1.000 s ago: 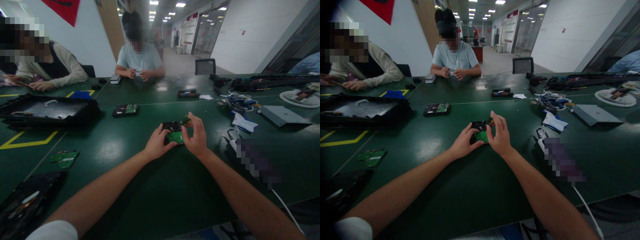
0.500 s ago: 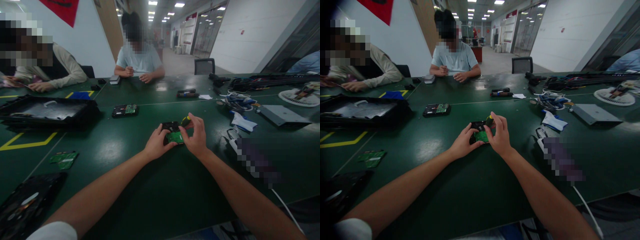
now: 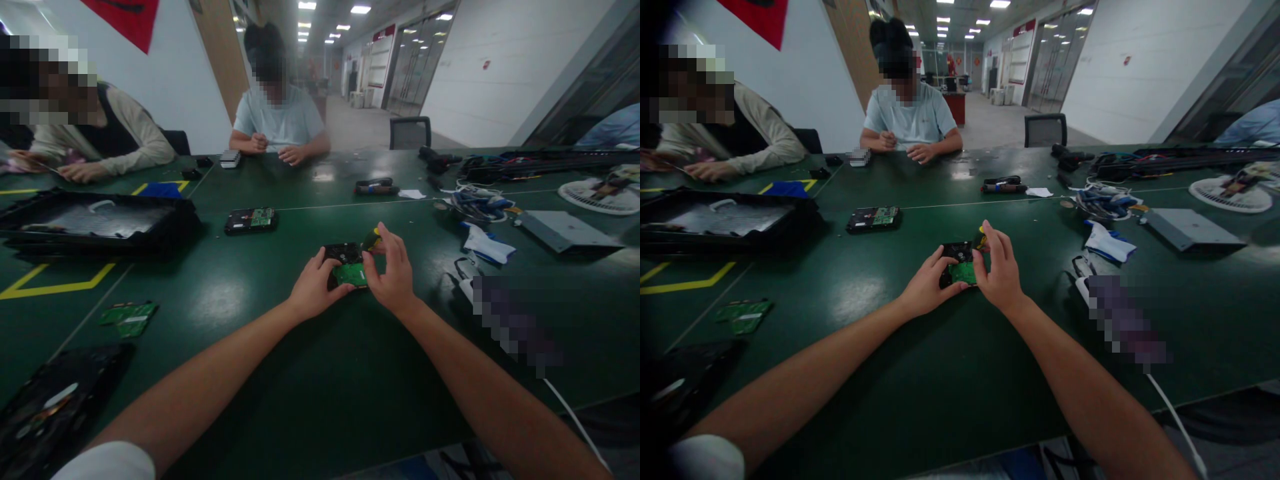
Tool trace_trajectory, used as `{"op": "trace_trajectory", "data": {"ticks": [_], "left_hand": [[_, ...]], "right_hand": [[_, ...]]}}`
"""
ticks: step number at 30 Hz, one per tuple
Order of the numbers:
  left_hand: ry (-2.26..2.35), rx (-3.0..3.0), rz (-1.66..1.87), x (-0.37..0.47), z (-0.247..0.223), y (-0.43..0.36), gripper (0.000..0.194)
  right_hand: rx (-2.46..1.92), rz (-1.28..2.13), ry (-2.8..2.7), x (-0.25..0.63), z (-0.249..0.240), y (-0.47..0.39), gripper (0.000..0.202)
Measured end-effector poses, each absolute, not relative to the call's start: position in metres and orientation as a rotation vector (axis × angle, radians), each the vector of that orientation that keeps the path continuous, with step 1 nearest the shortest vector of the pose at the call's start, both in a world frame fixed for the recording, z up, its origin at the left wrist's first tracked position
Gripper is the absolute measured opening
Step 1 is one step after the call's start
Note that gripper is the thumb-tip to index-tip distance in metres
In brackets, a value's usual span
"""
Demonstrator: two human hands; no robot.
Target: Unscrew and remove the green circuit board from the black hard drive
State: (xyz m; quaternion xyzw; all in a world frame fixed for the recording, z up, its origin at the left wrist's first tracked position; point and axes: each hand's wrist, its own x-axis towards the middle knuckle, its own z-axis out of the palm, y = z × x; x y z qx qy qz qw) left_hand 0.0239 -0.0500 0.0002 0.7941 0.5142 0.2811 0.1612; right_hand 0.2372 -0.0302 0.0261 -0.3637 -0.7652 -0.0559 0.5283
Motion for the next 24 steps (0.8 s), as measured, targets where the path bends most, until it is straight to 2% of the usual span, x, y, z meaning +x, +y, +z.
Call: {"op": "trace_trajectory", "data": {"ticks": [24], "left_hand": [[1.465,2.259,0.798,0.0236,-0.0008,-0.0496,0.060]], "right_hand": [[-0.846,-0.118,-1.801,0.2368,0.0258,-0.0299,0.069]]}}
